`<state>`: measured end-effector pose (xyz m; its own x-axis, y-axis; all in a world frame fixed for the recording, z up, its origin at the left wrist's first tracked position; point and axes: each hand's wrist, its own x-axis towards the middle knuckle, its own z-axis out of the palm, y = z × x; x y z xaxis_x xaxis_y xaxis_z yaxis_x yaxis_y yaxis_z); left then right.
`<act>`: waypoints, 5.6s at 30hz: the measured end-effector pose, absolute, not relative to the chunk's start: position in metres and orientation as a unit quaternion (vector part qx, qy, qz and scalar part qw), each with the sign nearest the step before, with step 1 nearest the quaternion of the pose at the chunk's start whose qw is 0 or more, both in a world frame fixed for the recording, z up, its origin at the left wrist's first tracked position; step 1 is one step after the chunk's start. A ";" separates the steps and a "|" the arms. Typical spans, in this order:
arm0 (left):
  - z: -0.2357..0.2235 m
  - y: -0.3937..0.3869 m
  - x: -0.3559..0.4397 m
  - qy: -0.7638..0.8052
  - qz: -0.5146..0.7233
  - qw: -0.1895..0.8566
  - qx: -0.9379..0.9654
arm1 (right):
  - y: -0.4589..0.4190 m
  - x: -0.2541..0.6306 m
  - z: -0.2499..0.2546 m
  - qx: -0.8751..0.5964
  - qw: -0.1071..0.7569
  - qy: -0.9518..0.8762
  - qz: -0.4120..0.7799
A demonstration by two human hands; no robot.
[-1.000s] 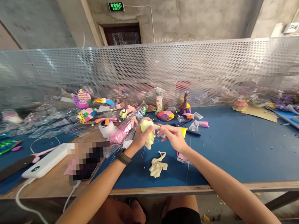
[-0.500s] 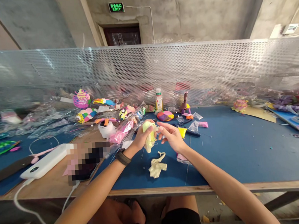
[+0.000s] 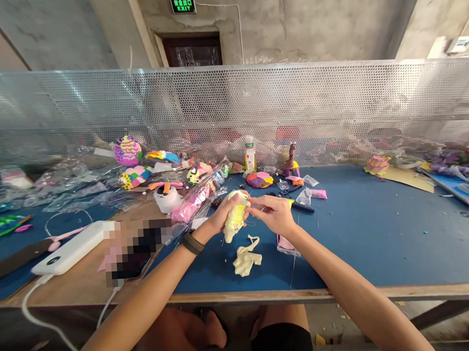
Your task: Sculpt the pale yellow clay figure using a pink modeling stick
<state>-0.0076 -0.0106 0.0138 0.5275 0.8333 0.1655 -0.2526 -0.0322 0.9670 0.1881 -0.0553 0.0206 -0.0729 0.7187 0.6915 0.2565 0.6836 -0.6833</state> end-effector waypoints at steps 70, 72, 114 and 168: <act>0.011 -0.006 -0.005 0.279 0.419 0.619 0.603 | -0.044 0.192 0.019 -0.367 0.551 -0.719 0.212; 0.012 -0.009 -0.006 0.286 0.503 0.504 0.641 | -0.046 0.188 0.019 -0.378 0.560 -0.676 0.293; 0.012 -0.015 -0.017 0.273 0.595 0.136 0.743 | -0.057 0.169 0.020 -0.356 0.535 -0.694 0.326; 0.023 -0.008 -0.038 0.140 0.533 -0.247 0.797 | -0.056 0.188 0.017 -0.341 0.499 -0.700 0.382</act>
